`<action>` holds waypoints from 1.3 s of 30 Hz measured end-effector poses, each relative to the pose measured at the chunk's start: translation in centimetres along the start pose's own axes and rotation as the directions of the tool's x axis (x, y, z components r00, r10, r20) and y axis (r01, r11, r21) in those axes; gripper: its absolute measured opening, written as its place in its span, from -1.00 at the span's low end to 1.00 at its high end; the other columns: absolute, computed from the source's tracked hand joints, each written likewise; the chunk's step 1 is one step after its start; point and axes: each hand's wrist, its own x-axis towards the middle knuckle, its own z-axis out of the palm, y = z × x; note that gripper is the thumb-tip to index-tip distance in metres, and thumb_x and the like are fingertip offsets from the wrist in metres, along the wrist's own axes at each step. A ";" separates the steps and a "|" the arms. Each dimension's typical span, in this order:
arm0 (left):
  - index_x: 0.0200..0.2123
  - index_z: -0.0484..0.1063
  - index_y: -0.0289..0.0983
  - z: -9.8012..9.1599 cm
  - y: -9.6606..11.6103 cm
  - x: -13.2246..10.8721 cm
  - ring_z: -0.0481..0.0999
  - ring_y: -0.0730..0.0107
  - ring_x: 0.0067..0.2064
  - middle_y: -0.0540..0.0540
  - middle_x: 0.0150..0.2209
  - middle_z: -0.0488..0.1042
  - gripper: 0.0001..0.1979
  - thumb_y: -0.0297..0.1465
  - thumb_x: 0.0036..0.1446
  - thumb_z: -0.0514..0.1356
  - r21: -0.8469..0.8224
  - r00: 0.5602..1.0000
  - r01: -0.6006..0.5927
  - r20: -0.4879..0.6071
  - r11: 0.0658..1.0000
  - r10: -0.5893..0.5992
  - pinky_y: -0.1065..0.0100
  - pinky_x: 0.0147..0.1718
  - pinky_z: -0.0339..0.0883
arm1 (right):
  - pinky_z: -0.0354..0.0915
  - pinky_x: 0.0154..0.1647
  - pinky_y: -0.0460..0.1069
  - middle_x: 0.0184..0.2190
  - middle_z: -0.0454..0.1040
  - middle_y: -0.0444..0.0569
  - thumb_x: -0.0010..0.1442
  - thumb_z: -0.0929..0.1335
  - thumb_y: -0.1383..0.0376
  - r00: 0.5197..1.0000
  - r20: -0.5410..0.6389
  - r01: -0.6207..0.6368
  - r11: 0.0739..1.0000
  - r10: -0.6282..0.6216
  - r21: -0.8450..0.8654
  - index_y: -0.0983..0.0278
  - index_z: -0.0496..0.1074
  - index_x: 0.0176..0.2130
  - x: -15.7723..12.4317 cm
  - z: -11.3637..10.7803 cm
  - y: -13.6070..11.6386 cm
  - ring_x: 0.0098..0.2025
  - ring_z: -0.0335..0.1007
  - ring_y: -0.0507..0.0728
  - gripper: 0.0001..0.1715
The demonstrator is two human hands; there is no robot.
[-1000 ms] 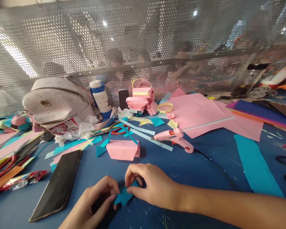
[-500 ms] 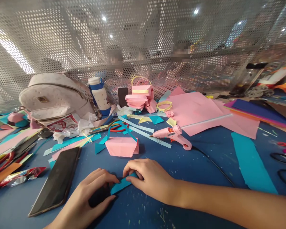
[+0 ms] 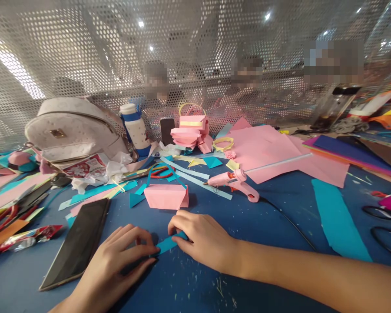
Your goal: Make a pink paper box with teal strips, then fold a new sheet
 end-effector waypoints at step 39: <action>0.14 0.39 -0.11 0.7 -0.1 -0.1 0.36 0.30 -0.33 -0.11 -0.25 0.35 -0.61 -0.50 0.35 0.00 0.342 0.980 -0.198 0.059 0.919 0.189 0.29 -0.36 0.25 | 0.14 -0.37 -0.05 -0.20 0.38 -0.10 0.32 0.32 0.37 0.971 0.000 0.226 0.915 -0.240 -0.333 0.22 0.43 -0.17 -0.8 -0.1 0.8 -0.32 0.35 0.03 -0.91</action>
